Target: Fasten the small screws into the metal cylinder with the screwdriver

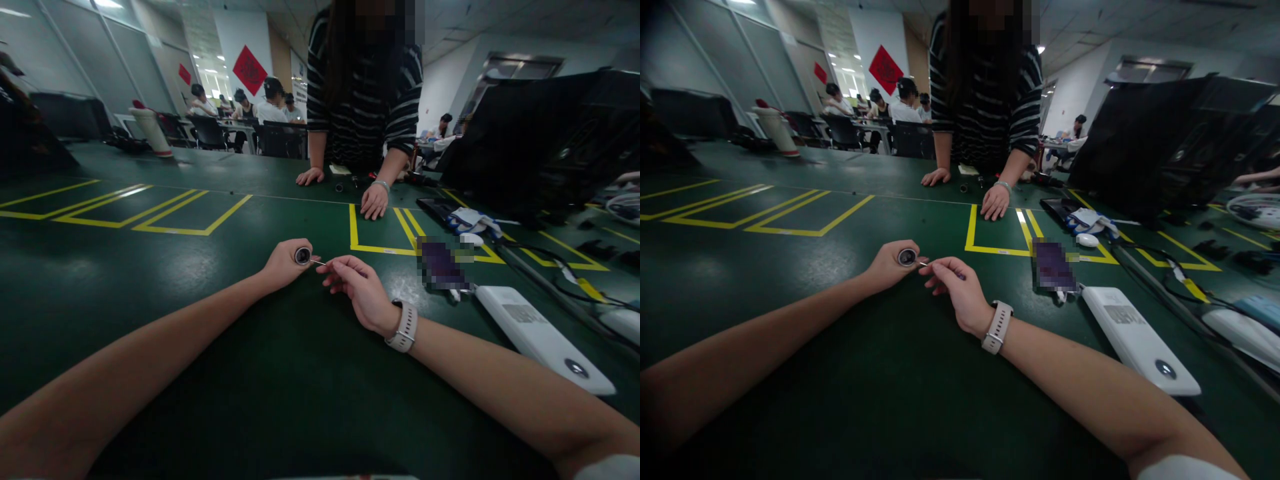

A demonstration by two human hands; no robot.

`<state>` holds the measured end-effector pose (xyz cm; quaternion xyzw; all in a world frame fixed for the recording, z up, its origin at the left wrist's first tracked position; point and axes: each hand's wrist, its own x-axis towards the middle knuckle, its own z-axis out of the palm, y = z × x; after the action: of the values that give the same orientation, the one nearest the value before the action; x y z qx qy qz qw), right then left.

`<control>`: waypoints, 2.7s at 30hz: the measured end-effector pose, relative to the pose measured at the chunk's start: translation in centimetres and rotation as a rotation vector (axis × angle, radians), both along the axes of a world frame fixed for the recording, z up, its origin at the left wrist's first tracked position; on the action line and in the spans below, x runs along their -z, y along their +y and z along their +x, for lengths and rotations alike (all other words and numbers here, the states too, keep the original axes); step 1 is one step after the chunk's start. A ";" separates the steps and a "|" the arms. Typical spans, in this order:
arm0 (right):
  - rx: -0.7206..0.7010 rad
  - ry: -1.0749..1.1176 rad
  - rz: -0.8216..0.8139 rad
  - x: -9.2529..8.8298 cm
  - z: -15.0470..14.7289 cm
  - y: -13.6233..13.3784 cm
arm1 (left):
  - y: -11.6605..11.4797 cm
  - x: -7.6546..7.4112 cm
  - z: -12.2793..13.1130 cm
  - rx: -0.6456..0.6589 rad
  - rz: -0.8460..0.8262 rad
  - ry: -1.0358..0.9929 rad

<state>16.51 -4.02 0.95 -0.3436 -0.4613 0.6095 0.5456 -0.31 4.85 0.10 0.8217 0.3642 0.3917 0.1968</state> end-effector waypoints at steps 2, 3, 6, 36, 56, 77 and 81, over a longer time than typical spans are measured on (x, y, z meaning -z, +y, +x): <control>0.007 -0.026 0.005 0.0 -0.1 0.0 | 0.1 0.1 0.0 -0.035 0.031 0.039; 0.003 -0.034 0.005 0.0 -0.1 0.0 | 0.1 0.1 0.0 -0.046 0.043 0.055; -0.014 -0.038 -0.003 0.1 0.0 0.1 | 0.0 0.1 0.0 -0.045 0.056 0.078; -0.036 0.054 -0.046 0.2 0.4 0.4 | 0.0 0.1 0.1 0.050 -0.034 -0.023; -0.049 0.008 0.000 0.2 0.4 0.2 | 0.0 0.1 0.0 0.082 -0.010 0.018; -0.039 0.029 -0.064 0.2 0.7 0.7 | 0.0 -0.7 -0.2 0.109 0.043 0.423; -0.045 0.008 -0.070 0.1 0.7 0.7 | -0.3 -0.9 -0.3 0.100 0.141 0.515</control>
<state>17.25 -3.35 0.84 -0.3497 -0.4453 0.6385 0.5213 -0.62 4.57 1.01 0.9230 0.3329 0.1840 0.0590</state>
